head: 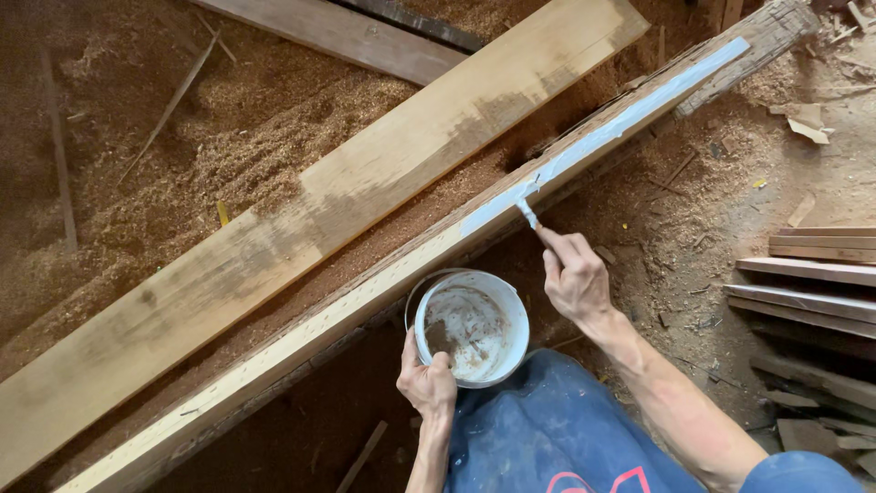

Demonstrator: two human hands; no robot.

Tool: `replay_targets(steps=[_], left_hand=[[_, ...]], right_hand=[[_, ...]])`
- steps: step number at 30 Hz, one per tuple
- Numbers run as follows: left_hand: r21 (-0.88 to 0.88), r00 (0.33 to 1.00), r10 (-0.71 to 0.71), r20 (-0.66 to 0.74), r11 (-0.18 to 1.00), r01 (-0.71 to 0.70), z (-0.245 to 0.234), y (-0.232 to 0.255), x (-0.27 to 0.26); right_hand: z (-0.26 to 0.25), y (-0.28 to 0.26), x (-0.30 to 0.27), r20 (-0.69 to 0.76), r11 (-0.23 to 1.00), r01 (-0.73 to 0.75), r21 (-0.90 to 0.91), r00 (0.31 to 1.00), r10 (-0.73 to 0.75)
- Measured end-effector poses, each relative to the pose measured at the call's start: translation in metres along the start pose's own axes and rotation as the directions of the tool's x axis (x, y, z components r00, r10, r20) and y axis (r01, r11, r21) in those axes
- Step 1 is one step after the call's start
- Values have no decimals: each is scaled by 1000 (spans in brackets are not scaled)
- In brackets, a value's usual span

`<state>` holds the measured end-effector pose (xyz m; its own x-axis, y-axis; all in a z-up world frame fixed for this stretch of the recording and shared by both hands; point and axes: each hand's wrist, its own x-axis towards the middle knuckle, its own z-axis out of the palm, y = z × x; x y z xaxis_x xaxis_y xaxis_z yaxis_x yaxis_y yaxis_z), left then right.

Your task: The person applies a white adhesive along the edge of a long wooden plank using a small brush. They repeatedly dip the brush into a white bucket and spread the glue in a continuous line along the plank's edge.

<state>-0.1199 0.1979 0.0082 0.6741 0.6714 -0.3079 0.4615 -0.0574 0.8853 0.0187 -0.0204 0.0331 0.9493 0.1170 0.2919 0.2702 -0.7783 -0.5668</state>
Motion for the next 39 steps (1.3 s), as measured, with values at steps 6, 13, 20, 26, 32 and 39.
replay_targets(steps=[6, 13, 20, 26, 32, 39], left_hand=[[-2, 1000, 2, 3, 1000, -2, 6, -5, -5], [-6, 997, 62, -37, 998, -63, 5, -12, -9], [24, 999, 14, -35, 1000, -13, 0, -8, -5], [22, 999, -16, -42, 1000, 17, -1, -1, -4], [-1, 997, -67, -34, 998, 67, -1, 1, -2], [9, 999, -9, -37, 1000, 10, 0, 0, -1]], right_hand=[[-6, 18, 39, 53, 994, -25, -104, 998, 31], [19, -35, 18, 239, 999, -41, 7, 970, 39], [27, -43, 7, 209, 998, 68, -14, 976, -63], [-1, 8, 25, 7, 955, 23, -296, 1000, -22], [-5, -3, 20, 46, 971, -22, -239, 998, 34], [-8, -12, 39, 68, 995, -89, -35, 993, 91]])
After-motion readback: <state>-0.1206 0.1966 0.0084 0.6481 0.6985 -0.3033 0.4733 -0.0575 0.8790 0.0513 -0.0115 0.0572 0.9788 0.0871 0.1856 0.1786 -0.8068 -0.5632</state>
